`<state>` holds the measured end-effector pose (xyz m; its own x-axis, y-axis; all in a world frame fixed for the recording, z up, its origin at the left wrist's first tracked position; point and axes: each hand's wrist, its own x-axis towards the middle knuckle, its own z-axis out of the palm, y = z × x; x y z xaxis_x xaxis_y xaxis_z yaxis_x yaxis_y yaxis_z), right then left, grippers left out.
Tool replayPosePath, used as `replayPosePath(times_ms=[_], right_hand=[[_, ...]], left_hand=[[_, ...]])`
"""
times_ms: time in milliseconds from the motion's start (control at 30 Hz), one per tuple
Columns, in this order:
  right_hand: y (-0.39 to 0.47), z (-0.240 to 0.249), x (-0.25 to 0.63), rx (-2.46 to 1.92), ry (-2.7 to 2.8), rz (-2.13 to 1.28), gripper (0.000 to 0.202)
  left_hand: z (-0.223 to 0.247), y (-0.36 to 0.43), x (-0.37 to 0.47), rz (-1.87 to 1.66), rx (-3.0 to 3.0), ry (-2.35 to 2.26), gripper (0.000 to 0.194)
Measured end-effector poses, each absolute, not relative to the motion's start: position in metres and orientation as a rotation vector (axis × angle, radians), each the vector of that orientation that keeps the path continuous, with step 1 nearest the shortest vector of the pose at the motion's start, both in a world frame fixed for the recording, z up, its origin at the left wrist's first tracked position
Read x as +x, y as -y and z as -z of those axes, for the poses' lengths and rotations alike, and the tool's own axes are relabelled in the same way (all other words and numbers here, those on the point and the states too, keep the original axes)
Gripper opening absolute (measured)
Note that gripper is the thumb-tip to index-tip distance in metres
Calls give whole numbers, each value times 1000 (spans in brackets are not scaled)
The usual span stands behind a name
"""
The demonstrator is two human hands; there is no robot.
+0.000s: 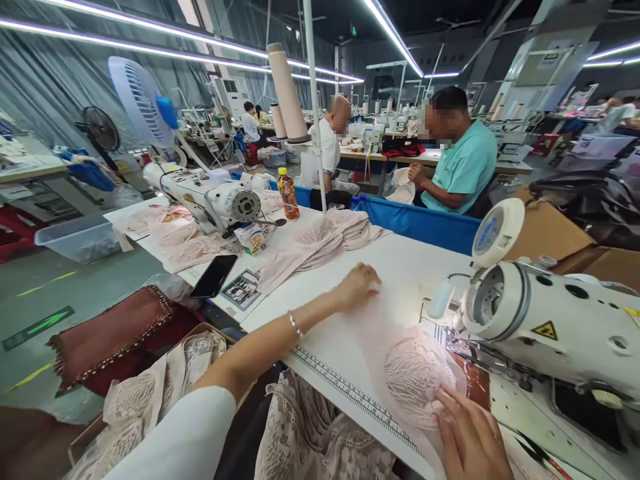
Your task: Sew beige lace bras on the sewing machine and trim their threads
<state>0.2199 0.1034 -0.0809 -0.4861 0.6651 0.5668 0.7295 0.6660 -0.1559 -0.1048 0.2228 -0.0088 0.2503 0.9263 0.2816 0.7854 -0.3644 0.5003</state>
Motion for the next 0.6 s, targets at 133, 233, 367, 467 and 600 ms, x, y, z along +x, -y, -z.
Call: replayPosePath(times_ms=[133,233,367,467,600], right_hand=[[-127,89,201,-1179,2203,310,32],[-130,90,194,-1347,2149,435,34],[-109,79,199,-1568,2144,468,29],[-93,73,199,-1658,2155,479,32],[-89,69,207,-1636,2139,385,28]], left_hand=[[40,-171,-58,-577,2580,-1075,19],[48,-150,-45,-470,2845,-780,29],[43,-141,-40,-311,2941,-947,26],[40,-143,-26,-280,2999,-1022,25],[50,-152,1,-443,3047,-542,29]])
